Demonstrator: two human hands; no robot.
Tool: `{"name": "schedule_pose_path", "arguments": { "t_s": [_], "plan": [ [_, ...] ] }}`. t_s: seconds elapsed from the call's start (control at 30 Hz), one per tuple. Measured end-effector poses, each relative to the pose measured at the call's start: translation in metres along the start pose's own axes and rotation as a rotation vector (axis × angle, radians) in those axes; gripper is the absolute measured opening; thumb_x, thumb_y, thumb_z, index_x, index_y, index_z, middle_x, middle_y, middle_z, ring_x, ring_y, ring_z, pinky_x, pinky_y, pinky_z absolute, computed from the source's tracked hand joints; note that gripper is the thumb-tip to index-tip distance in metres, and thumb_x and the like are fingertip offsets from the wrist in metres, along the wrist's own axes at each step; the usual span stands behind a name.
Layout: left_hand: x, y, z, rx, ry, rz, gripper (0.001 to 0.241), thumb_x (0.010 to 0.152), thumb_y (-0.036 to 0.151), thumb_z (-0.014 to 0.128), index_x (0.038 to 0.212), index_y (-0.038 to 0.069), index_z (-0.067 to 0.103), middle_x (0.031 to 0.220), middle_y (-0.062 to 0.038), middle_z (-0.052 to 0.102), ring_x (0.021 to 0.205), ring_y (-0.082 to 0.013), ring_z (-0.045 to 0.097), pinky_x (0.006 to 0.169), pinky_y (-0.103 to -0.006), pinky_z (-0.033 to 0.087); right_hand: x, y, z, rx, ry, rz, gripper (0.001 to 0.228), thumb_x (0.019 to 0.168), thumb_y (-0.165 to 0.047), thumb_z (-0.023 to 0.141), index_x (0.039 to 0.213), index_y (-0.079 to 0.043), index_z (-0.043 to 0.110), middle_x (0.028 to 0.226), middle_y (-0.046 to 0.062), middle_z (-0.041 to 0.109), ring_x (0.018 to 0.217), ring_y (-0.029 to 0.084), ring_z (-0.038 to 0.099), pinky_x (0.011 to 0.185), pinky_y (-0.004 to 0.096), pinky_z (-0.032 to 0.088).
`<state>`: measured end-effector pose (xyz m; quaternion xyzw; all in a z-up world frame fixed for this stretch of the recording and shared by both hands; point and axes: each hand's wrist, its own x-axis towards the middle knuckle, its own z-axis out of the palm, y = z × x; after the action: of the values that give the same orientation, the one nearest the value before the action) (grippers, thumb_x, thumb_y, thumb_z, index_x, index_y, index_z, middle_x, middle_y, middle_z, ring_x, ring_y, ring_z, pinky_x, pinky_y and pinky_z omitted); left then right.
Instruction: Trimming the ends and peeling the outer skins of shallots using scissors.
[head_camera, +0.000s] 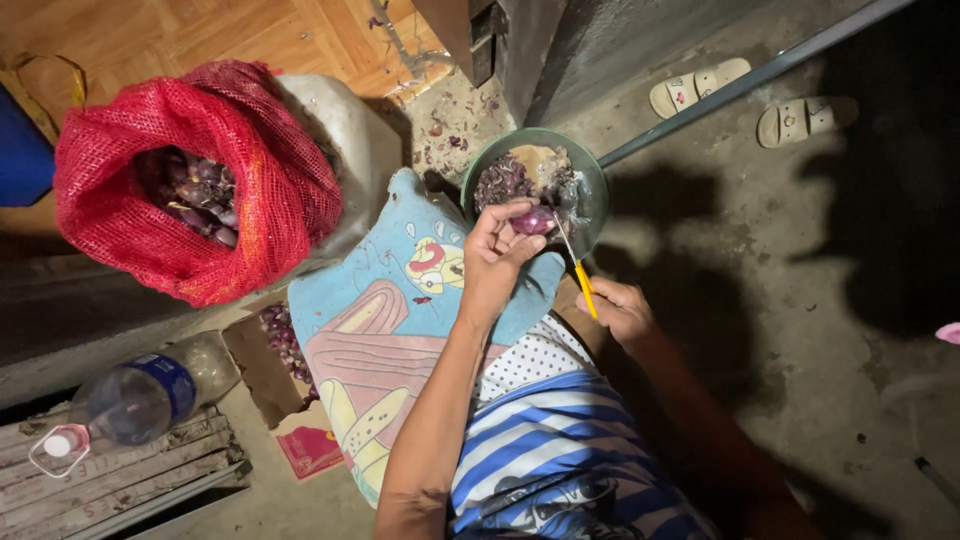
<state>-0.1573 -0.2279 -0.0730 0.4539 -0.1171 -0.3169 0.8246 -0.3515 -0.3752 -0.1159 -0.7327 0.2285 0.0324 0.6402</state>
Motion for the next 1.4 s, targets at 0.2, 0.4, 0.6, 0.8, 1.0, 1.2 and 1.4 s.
{"name": "schedule_pose_path", "arguments": {
  "t_s": [0.2,0.4,0.6,0.8,1.0,1.2,1.4],
  "plan": [
    [-0.001,0.001,-0.001,-0.2,0.006,-0.071,0.042,0.089,-0.018,0.065,0.126,-0.001,0.057,0.137,-0.016,0.06,0.119,-0.0238,0.066,0.102,-0.0374,0.056,0.0,0.018,0.004,0.426,-0.089,0.11,0.025,0.1,-0.023,0.061,0.085,-0.003,0.063,0.066,-0.002,0.053,0.061,0.009,0.046,0.058,0.025,0.034],
    [-0.002,-0.005,-0.005,-0.234,0.05,-0.078,0.034,0.093,-0.014,0.064,0.124,-0.001,0.059,0.133,-0.016,0.062,0.114,-0.0215,0.066,0.099,-0.0378,0.057,0.001,-0.057,0.002,-0.004,0.025,-0.102,0.017,0.087,-0.017,0.07,0.084,-0.004,0.06,0.07,-0.001,0.053,0.063,0.01,0.048,0.058,0.026,0.039],
    [-0.002,-0.001,-0.008,-0.195,0.047,-0.059,0.018,0.099,-0.009,0.063,0.115,-0.002,0.062,0.131,-0.017,0.065,0.109,-0.0187,0.066,0.097,-0.0346,0.056,0.005,-0.064,-0.005,-0.279,0.104,-0.178,0.028,0.083,-0.019,0.076,0.08,-0.002,0.053,0.07,0.007,0.049,0.059,0.016,0.044,0.055,0.032,0.038],
    [0.001,-0.005,-0.008,-0.172,0.04,-0.033,0.016,0.098,-0.011,0.059,0.11,-0.001,0.059,0.129,-0.017,0.065,0.108,-0.0159,0.063,0.097,-0.0309,0.052,0.004,-0.065,-0.007,-0.22,0.011,-0.177,0.021,0.088,-0.021,0.07,0.087,-0.002,0.064,0.074,0.007,0.058,0.064,0.015,0.055,0.06,0.03,0.044],
    [0.006,-0.012,-0.006,-0.275,0.093,-0.073,0.017,0.096,-0.01,0.049,0.107,0.002,0.054,0.122,-0.016,0.063,0.099,-0.0174,0.061,0.089,-0.0331,0.054,0.005,-0.049,-0.006,-0.179,-0.045,-0.093,0.021,0.093,-0.022,0.065,0.096,-0.001,0.071,0.075,0.008,0.065,0.067,0.013,0.062,0.063,0.028,0.049],
    [0.013,-0.029,-0.01,-0.45,0.162,-0.108,0.016,0.096,-0.009,0.05,0.106,0.003,0.053,0.111,-0.015,0.062,0.091,-0.0213,0.063,0.079,-0.0345,0.055,0.006,-0.014,0.002,0.111,-0.078,0.11,0.023,0.095,-0.021,0.064,0.093,0.001,0.071,0.066,0.001,0.055,0.062,0.01,0.049,0.057,0.028,0.038],
    [0.018,-0.037,-0.014,-0.489,0.229,-0.125,0.009,0.103,-0.006,0.057,0.106,0.003,0.055,0.101,-0.014,0.065,0.087,-0.0228,0.065,0.078,-0.0345,0.056,0.013,0.013,0.003,0.702,-0.029,0.169,0.027,0.096,-0.021,0.065,0.074,-0.007,0.057,0.062,-0.003,0.048,0.055,0.01,0.041,0.054,0.028,0.031]
  ]
}}
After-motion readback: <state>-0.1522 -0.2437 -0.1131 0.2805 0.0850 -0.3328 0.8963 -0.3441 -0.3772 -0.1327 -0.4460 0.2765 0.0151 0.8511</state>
